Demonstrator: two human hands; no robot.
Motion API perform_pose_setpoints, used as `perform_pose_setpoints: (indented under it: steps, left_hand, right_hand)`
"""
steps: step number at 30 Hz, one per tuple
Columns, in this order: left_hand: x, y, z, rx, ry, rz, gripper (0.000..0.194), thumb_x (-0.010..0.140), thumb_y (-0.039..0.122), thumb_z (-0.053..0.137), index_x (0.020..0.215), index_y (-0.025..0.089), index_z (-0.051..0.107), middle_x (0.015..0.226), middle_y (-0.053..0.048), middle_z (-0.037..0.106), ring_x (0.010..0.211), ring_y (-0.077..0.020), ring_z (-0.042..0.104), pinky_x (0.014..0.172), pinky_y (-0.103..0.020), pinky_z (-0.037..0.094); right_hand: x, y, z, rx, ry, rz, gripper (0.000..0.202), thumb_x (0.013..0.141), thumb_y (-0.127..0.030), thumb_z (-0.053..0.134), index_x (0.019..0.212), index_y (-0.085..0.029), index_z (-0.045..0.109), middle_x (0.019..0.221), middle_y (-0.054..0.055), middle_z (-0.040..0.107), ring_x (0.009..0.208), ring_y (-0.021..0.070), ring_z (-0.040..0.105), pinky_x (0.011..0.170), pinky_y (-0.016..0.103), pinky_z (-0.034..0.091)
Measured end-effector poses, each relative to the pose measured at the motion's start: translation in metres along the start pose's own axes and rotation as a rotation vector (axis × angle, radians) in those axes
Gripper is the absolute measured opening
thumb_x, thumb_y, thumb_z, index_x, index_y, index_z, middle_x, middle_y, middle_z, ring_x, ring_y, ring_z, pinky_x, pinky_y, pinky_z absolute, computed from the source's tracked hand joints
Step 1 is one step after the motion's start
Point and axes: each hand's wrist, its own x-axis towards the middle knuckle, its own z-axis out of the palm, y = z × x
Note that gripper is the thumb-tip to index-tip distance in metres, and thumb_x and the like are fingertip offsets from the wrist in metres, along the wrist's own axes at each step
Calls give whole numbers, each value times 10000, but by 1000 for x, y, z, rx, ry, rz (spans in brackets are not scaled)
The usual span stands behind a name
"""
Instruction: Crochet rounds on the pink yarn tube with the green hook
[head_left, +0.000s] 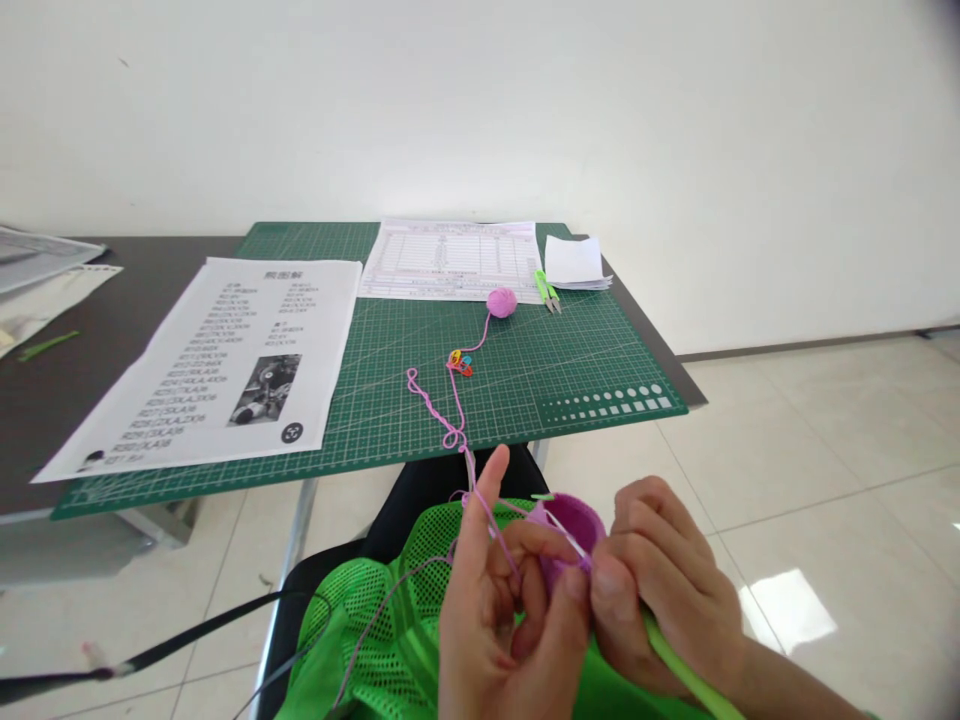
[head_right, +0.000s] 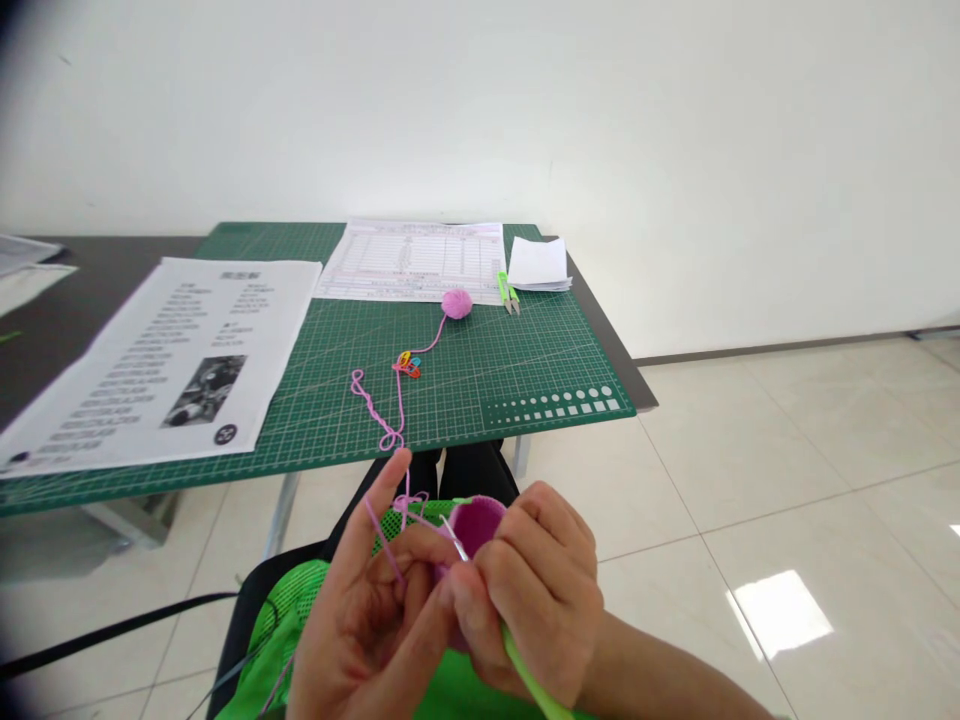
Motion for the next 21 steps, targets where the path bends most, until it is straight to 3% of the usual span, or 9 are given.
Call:
perform_pose_setpoints:
  steps: [5,10,16,21]
  left_hand:
    - [8,8,-12,-207,-226,-197,640,791,216,778,1369,364,545,719,43,602,529,-57,308,530,-190,311]
    - [10,19,-18,-279,-354,-286,625,774,179,797,1342,332,585,727,38,617,530,-44,294,542,-184,262]
    - [11,20,-19,-285,-382,-321,647,757,161,808,1343,324,587,724,32,628,530,-44,313,551,-190,274]
    - [11,24,-20,-272,-360,-325,649,724,168,830,1321,299,614,732,17,654,539,-51,330,575,-195,300]
  right_hand:
    - [2,2,-9,93,-24,-45,348,986,-188,392,649,-174,480,532,-20,463,517,100,392,504,280,414]
    - [11,-2,-24,254,-139,7,362,984,-156,376,636,-182,472,525,-22,446,517,105,395,502,299,403]
    - [14,-2,-39,308,-251,119,258,848,-14,435,662,-193,448,526,-40,430,520,98,415,531,296,414]
    - [12,-4,-40,445,-179,257,307,940,-127,416,644,-195,369,523,-50,314,492,86,363,528,301,366]
